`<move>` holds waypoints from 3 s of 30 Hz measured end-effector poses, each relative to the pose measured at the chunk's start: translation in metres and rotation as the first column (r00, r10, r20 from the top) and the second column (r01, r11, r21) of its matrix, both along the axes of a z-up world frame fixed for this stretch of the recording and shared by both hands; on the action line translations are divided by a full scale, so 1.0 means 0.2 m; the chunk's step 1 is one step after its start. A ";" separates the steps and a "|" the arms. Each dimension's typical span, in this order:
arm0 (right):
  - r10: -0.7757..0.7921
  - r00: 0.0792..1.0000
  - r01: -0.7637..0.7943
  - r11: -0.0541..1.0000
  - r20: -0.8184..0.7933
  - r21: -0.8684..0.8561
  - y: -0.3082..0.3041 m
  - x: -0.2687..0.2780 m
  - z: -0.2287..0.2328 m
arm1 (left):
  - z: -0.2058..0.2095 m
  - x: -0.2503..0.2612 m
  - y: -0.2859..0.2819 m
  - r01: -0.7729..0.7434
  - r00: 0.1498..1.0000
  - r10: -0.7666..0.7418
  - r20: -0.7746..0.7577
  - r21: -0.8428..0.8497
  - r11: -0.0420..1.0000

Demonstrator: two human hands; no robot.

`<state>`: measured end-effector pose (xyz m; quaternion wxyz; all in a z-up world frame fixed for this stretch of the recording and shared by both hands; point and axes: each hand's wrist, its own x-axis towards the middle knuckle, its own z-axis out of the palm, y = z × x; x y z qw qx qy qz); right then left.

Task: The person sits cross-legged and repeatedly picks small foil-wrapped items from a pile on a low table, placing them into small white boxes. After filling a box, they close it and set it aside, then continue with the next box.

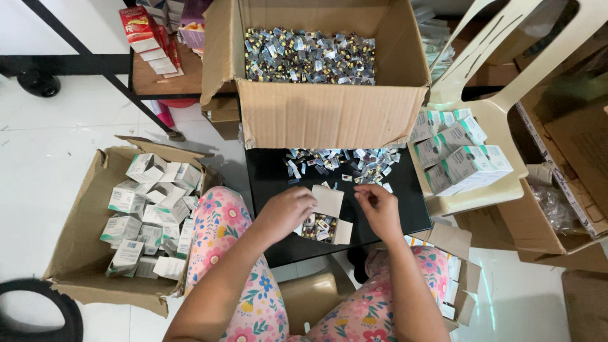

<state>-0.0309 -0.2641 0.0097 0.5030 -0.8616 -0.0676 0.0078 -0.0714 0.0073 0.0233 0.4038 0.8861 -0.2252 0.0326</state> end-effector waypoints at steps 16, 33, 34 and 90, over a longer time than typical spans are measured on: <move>0.048 0.956 0.041 0.954 0.288 -0.297 0.02 0.17 -0.32 | -0.10 0.23 0.12 -0.316 0.949 0.307 -0.078 -0.199 0.928; 0.393 0.867 -0.305 0.905 0.307 -0.297 0.17 0.05 -0.26 | -0.19 0.22 0.13 -0.279 0.958 0.254 -0.134 -0.223 0.934; 0.383 0.878 -0.276 0.896 0.289 -0.349 0.17 0.05 -0.28 | -0.18 0.21 0.12 -0.248 0.966 0.222 -0.133 -0.236 0.940; -0.101 0.990 0.114 0.986 0.100 -0.123 -0.01 -0.09 0.14 | -0.01 0.10 0.05 -0.166 0.986 0.166 0.007 -0.017 0.986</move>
